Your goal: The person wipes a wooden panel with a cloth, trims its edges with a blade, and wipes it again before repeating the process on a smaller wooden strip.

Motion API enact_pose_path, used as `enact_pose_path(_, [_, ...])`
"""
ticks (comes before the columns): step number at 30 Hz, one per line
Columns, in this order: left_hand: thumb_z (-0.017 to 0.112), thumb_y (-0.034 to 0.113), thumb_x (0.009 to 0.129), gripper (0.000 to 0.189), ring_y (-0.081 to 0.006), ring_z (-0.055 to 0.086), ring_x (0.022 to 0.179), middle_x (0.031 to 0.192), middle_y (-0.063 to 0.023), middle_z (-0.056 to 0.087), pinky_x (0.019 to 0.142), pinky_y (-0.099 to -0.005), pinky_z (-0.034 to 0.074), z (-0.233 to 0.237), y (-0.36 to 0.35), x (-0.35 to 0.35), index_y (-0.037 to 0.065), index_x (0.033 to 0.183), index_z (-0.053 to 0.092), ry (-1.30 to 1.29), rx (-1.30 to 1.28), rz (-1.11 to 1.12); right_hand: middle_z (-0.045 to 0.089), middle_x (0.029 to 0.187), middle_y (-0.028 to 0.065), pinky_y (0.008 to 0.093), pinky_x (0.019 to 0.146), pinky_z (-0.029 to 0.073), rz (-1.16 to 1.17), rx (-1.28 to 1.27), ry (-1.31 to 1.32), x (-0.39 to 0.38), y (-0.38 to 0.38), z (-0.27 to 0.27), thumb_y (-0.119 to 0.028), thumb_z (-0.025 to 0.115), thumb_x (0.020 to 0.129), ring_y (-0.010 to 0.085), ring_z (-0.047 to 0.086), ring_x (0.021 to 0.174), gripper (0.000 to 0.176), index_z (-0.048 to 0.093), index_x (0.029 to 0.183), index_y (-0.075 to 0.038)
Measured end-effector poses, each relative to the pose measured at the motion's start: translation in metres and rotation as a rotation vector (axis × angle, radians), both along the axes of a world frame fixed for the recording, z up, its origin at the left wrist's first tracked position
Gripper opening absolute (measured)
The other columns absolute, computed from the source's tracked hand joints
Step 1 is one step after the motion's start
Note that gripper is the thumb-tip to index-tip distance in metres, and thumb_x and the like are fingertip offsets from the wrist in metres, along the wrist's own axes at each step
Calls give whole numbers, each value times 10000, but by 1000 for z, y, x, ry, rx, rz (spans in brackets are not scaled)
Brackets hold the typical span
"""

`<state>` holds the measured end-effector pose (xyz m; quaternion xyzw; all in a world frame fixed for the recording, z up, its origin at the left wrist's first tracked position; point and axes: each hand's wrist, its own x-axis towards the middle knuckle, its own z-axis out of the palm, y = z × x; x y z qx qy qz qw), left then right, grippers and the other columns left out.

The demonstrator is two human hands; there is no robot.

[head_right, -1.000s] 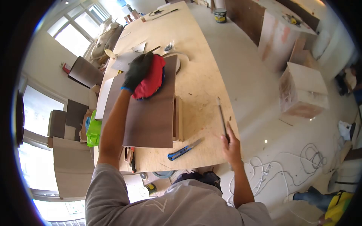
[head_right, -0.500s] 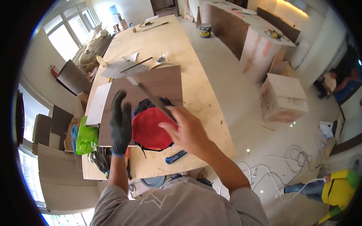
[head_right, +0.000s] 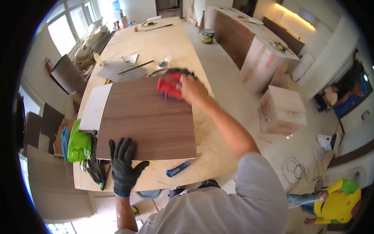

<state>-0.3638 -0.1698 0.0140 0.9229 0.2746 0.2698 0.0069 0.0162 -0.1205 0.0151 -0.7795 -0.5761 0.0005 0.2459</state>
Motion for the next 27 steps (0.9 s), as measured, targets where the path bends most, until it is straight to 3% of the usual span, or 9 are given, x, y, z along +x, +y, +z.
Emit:
enact_pose_path(3, [871,360,643,828,-425,440,1351,1385,-205,533,1202,-619,192,8,-10,6,53,1340,547,97,-21,97,671,794,261,489,661,529,-63,29,47,93,86,-6,-161,617,931,397,704,779,173,638,954,9])
enact_pose_path(5, [872,394,634,887,-425,406,1384,1416,-207,506,1203,-628,174,26,-37,25,57,1374,518,186,-1,216,655,707,204,435,532,495,-104,45,314,131,104,-23,-90,577,911,328,671,600,135,648,829,-10])
enact_pose_path(8, [869,415,638,973,-421,360,1422,1470,-198,454,1200,-652,149,24,-82,74,73,1443,442,156,13,147,628,648,132,383,444,461,271,218,1382,134,98,-65,-87,526,947,244,597,490,173,646,845,-15])
enact_pose_path(9, [877,381,629,979,-427,359,1417,1468,-208,449,1200,-651,152,21,-88,92,81,1450,435,135,23,139,570,617,58,324,413,404,231,260,1376,120,96,-72,-99,507,963,186,515,455,193,627,819,-54])
enact_pose_path(11, [799,264,706,772,-393,404,1395,1433,-175,501,1193,-644,194,11,-94,120,97,1402,509,122,43,226,563,607,46,305,411,390,246,243,1598,107,96,-73,-100,514,959,174,509,452,193,619,798,-76])
enact_pose_path(15, [567,71,791,479,-283,523,1313,1329,-82,607,1187,-635,246,-16,-79,123,133,1257,656,179,219,201,617,680,40,297,451,442,389,-57,1561,129,94,-63,-193,557,966,150,556,505,156,650,884,-98])
enact_pose_path(18, [584,90,780,496,-257,550,1293,1293,-98,632,1214,-644,182,18,-68,104,110,1272,648,243,355,160,705,996,76,337,741,585,388,85,1671,112,87,-42,-313,549,1004,185,685,848,309,643,1139,-51])
enact_pose_path(21, [621,49,772,493,-261,575,1279,1292,-126,642,1221,-629,172,77,-60,83,73,1264,648,252,398,86,665,1254,115,384,961,552,598,146,1879,144,155,-59,-342,534,1014,222,657,1097,435,577,1337,-54])
enact_pose_path(27, [661,103,815,458,-340,569,1281,1292,-163,648,1152,-527,367,181,-104,76,-2,1260,630,11,286,28,686,1104,100,373,819,568,650,591,1727,195,88,153,-311,551,1006,209,673,951,376,611,1277,-57])
